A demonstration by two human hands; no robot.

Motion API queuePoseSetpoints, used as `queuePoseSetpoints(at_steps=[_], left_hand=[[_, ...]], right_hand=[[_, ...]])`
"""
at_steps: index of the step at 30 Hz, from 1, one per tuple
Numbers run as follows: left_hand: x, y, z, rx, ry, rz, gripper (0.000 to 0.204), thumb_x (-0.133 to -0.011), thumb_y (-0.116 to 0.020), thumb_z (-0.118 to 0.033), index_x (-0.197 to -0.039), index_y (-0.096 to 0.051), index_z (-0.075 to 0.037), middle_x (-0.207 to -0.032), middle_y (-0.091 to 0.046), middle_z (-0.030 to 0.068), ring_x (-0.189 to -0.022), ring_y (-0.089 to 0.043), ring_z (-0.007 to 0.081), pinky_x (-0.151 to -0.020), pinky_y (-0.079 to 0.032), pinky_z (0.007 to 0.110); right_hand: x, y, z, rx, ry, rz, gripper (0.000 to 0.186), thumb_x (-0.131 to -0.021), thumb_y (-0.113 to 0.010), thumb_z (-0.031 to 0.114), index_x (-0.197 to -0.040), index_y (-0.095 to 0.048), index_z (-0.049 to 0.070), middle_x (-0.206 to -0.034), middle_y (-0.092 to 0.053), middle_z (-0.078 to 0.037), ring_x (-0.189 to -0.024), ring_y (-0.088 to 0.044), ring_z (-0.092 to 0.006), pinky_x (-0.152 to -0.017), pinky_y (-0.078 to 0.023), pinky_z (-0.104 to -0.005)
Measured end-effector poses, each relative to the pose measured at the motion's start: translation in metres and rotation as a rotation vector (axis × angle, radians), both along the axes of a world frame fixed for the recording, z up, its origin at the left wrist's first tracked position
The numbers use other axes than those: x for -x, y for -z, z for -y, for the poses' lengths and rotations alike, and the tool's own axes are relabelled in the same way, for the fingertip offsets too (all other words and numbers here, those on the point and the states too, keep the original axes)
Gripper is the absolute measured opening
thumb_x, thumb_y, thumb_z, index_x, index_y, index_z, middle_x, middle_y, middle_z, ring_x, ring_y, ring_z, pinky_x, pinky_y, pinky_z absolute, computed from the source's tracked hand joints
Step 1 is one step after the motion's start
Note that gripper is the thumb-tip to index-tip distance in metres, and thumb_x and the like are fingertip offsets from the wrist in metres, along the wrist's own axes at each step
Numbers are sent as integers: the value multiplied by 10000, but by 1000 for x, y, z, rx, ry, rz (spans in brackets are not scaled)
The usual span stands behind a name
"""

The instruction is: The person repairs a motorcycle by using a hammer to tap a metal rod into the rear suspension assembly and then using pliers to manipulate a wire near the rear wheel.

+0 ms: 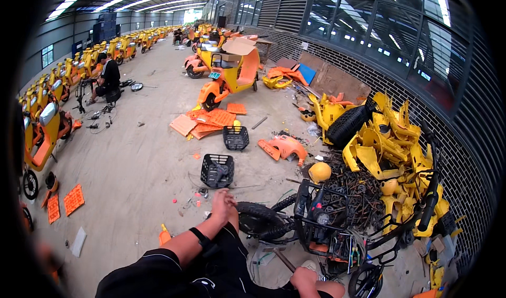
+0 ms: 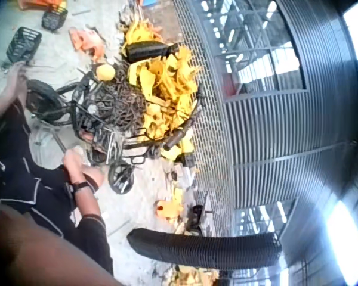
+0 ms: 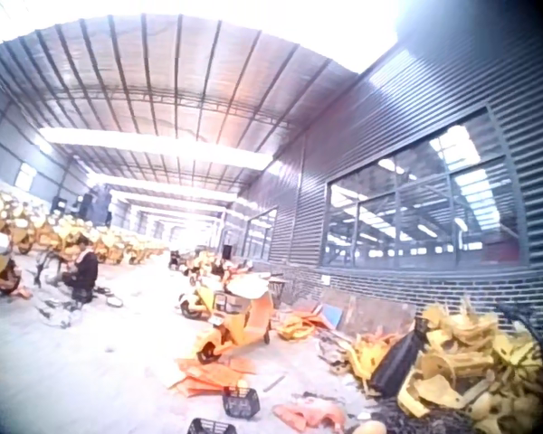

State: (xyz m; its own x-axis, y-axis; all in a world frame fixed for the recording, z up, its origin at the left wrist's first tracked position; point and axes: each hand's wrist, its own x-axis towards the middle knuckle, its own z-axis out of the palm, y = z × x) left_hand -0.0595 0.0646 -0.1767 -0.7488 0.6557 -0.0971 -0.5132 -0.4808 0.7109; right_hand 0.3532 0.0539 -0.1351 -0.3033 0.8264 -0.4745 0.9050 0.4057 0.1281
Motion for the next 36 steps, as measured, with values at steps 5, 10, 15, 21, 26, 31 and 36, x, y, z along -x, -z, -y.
queuePoseSetpoints(at_steps=[5,10,15,21,26,31,36], left_hand=[[60,-125,20,-85,16,-713,301,-1047,-461,-251,-1249,-513,-33,-961,-610,115,-730,-610,172,-705,-542,321],[59,-220,67,-56,113,-1178,252,-1045,-443,-175,-1201,-505,13,-891,-578,69,-708,-535,114,-692,-474,277],[-59,-256,46,-212,146,-1465,240,-919,-629,-155,-1114,-590,-20,-933,-633,107,-765,-632,204,-709,-514,332],[-142,-185,40,-441,535,-2421,460,-864,-653,-216,-1303,-549,-126,-971,-585,29,-795,-641,223,-715,-507,354],[-124,-136,37,-10,509,-2201,381,-812,-684,-152,-1183,-613,-107,-835,-602,71,-813,-651,279,-715,-511,397],[-130,-109,64,295,292,-1551,279,-840,-641,-49,-1118,-650,-67,-918,-673,114,-895,-649,313,-787,-507,410],[-133,-105,57,340,509,-1895,235,-903,-631,-116,-1123,-657,-40,-986,-685,107,-997,-649,298,-831,-521,405]], right_hand=[[-32,73,-32,27,-58,48,293,-835,-616,238,-1050,-789,139,-1069,-761,-88,-1011,-730,-282,-815,-555,-416],[-47,130,-45,262,157,-22,325,-835,-562,191,-1080,-766,127,-1148,-722,-152,-1076,-697,-324,-842,-554,-410],[-81,181,-42,439,295,-370,312,-877,-532,120,-1135,-696,63,-959,-699,-191,-764,-654,-325,-604,-508,-508],[-64,173,-46,804,439,-510,171,-810,-659,228,-802,-635,59,-729,-577,-67,-571,-505,-210,-525,-397,-378],[-56,210,-59,678,816,-592,184,-822,-705,243,-820,-688,59,-702,-630,-71,-523,-507,-212,-448,-364,-381],[-50,217,-37,710,1136,-888,117,-861,-666,105,-796,-652,8,-631,-632,-99,-460,-551,-213,-425,-415,-338],[-83,232,-64,1043,1488,-1228,127,-854,-609,172,-806,-623,55,-714,-646,-100,-531,-541,-190,-486,-405,-348]])
